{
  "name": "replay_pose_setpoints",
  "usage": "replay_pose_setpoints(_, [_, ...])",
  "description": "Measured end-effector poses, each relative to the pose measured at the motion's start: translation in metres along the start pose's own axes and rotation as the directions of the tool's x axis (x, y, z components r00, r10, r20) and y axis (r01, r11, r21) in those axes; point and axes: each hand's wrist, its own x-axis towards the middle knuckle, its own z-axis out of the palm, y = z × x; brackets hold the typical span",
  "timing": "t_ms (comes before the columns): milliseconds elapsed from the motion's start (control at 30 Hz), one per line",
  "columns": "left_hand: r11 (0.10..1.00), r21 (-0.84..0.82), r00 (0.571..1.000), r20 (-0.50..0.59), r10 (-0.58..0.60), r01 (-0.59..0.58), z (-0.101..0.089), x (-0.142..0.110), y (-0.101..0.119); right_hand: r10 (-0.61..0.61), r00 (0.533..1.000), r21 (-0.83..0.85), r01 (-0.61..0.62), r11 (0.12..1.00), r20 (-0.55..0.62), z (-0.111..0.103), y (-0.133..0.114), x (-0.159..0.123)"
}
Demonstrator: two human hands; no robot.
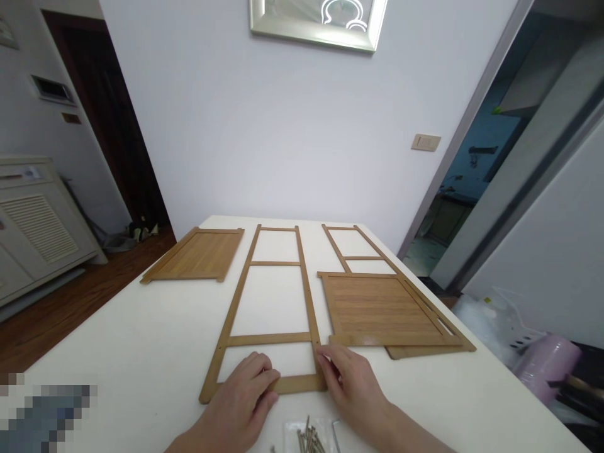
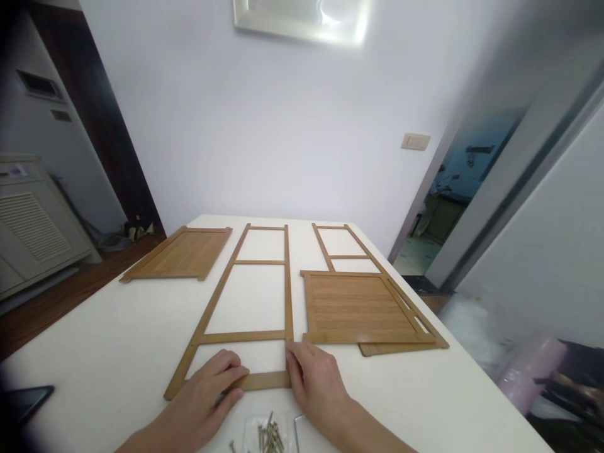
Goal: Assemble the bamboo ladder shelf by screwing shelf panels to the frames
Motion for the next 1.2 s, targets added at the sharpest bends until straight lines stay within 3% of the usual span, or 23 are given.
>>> replay_pose_setpoints(100, [0.999, 0.019, 0.996, -0.081, 0.04, -0.038, -0.001, -0.001, 0.002, -0.085, 0.994, 0.015, 0.087, 0.996, -0.068, 0.005, 0.003, -0.003])
replay_pose_setpoints(200, [0.986, 0.072, 0.976, -0.149, 0.161, -0.152, -0.007, -0.004, 0.008, -0.079, 0.989, 0.054, 0.087, 0.995, -0.125, 0.007, 0.004, -0.001])
replay_pose_setpoints(267, [0.961, 0.093, 0.955, -0.119, 0.272, -0.262, -0.013, -0.006, 0.014, -0.077, 0.986, 0.077, 0.089, 0.993, -0.149, 0.007, 0.004, 0.0])
replay_pose_setpoints(367, [0.93, 0.08, 0.933, 0.025, 0.358, -0.359, -0.022, -0.008, 0.026, -0.1, 0.984, 0.089, 0.114, 0.99, -0.146, 0.006, 0.003, 0.0])
replay_pose_setpoints(467, [0.941, 0.081, 0.937, 0.152, 0.315, -0.329, -0.025, -0.01, 0.034, -0.119, 0.986, 0.088, 0.13, 0.988, -0.121, 0.005, 0.003, -0.001])
replay_pose_setpoints(600, [0.956, 0.108, 0.944, 0.222, 0.243, -0.271, -0.018, -0.012, 0.033, -0.129, 0.987, 0.087, 0.137, 0.987, -0.097, 0.005, 0.003, -0.001])
replay_pose_setpoints(733, [0.952, 0.125, 0.938, 0.251, 0.241, -0.278, -0.009, -0.011, 0.025, -0.138, 0.987, 0.083, 0.145, 0.986, -0.085, 0.005, 0.004, 0.0])
replay_pose_setpoints(867, [0.964, 0.068, 0.949, 0.208, 0.238, -0.257, -0.014, -0.008, 0.022, -0.147, 0.987, 0.088, 0.153, 0.984, -0.07, 0.005, 0.005, 0.0])
replay_pose_setpoints(967, [0.991, -0.019, 0.989, 0.064, 0.133, -0.132, -0.022, -0.007, 0.019, -0.142, 0.988, 0.087, 0.147, 0.985, -0.064, 0.005, 0.005, -0.001])
replay_pose_setpoints(1033, [0.994, -0.109, 0.997, -0.071, -0.02, 0.012, -0.025, -0.005, 0.014, -0.134, 0.989, 0.067, 0.139, 0.988, -0.063, 0.004, 0.003, -0.002])
replay_pose_setpoints(1100, [0.955, -0.23, 0.953, -0.193, -0.235, 0.189, -0.027, -0.003, 0.004, -0.139, 0.988, 0.037, 0.142, 0.989, -0.061, 0.003, 0.002, -0.002])
replay_pose_setpoints(1200, [0.834, -0.429, 0.806, -0.318, -0.499, 0.347, -0.03, 0.002, -0.014, -0.175, 0.983, 0.009, 0.176, 0.984, -0.061, 0.003, 0.001, -0.001])
